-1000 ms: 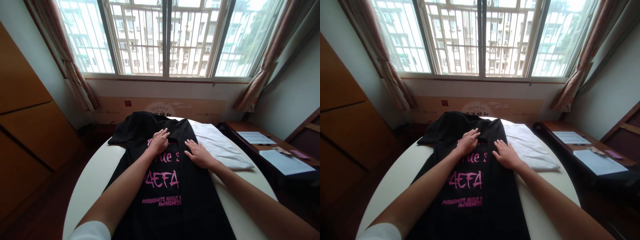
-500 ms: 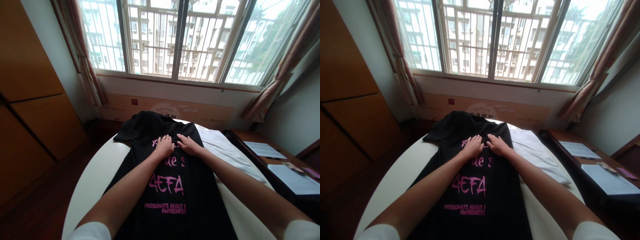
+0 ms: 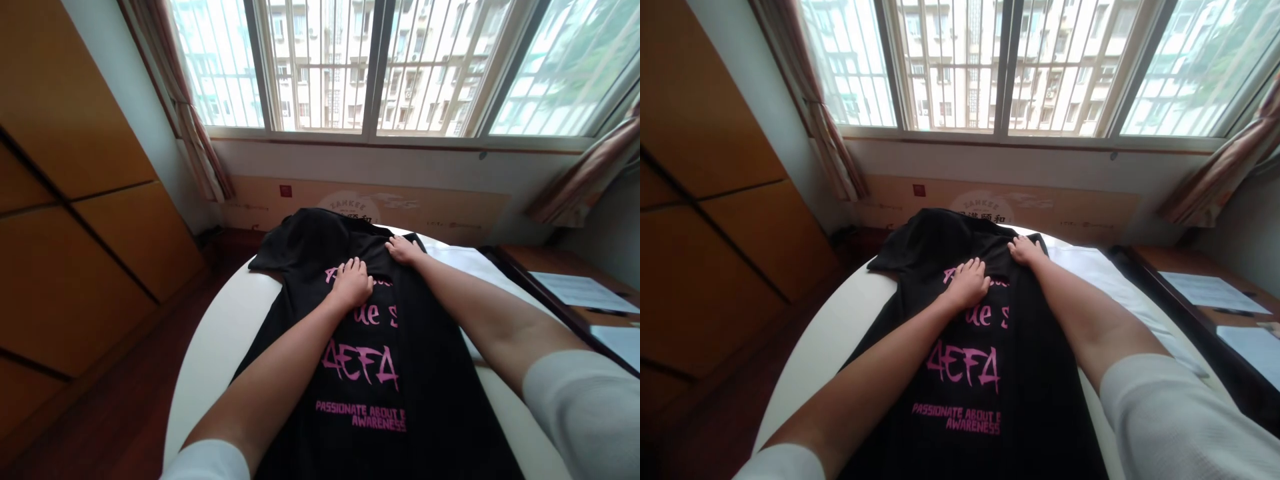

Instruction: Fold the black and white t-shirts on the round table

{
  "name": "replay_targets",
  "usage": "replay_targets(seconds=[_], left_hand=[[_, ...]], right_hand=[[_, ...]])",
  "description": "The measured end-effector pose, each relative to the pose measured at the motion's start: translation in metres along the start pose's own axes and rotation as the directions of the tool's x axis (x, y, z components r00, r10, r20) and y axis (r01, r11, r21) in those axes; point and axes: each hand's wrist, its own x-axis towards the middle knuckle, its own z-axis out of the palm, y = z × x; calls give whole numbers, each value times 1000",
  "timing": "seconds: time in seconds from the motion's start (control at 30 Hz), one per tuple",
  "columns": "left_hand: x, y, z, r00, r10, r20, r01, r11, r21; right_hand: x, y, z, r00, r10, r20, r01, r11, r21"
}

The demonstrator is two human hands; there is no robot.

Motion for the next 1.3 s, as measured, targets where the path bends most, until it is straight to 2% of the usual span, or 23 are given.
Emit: replay_targets(seconds=[0.1, 0.2, 0.33, 0.4, 0.47, 0.6, 0.83, 1.03, 1.13, 1.2, 1.23, 1.3], left_hand=[[0, 1, 0, 1000, -13, 11, 13, 1000, -3], [-1, 1, -1, 999, -40, 10, 40, 999, 0], [-2, 3, -2, 998, -62, 12, 62, 998, 3], [-2, 3, -3, 998, -63, 17, 63, 998, 0], [-2, 3, -3, 998, -67, 22, 67, 998, -6], [-4, 4, -5, 997, -70, 42, 71, 997, -15], [-5, 2, -7, 995, -83, 57, 86, 995, -45], [-6, 1, -3, 995, -83, 47, 88, 990, -108], [4, -5, -22, 994, -99, -36, 86, 962, -258], [14, -19, -48, 968, -199, -156, 122, 906, -405], [18, -30, -64, 926, -294, -237, 160, 874, -458], [22, -62, -93, 781, -513, -355, 299, 807, -508]], right_hand=[[4, 13, -8, 997, 81, -8, -81, 997, -2], [2, 13, -11, 995, 94, -25, -95, 995, -16], [-10, -10, 1, 998, -37, -52, 35, 999, -35], [-17, -20, 10, 993, -118, -26, 117, 993, -34], [-22, -24, 15, 989, -147, 10, 147, 989, -35], [-18, -12, 11, 999, -44, 29, 46, 998, -46], [-14, 18, -1, 996, 94, -13, -94, 994, -52], [-43, 30, -8, 989, 142, -48, -145, 986, -80], [-66, 25, -5, 995, 88, -57, -93, 990, -101], [-84, 21, -1, 999, 31, -34, -34, 995, -94], [-93, 19, 2, 1000, 8, -15, -9, 996, -86], [-109, 16, 7, 1000, -6, 16, 7, 997, -73]])
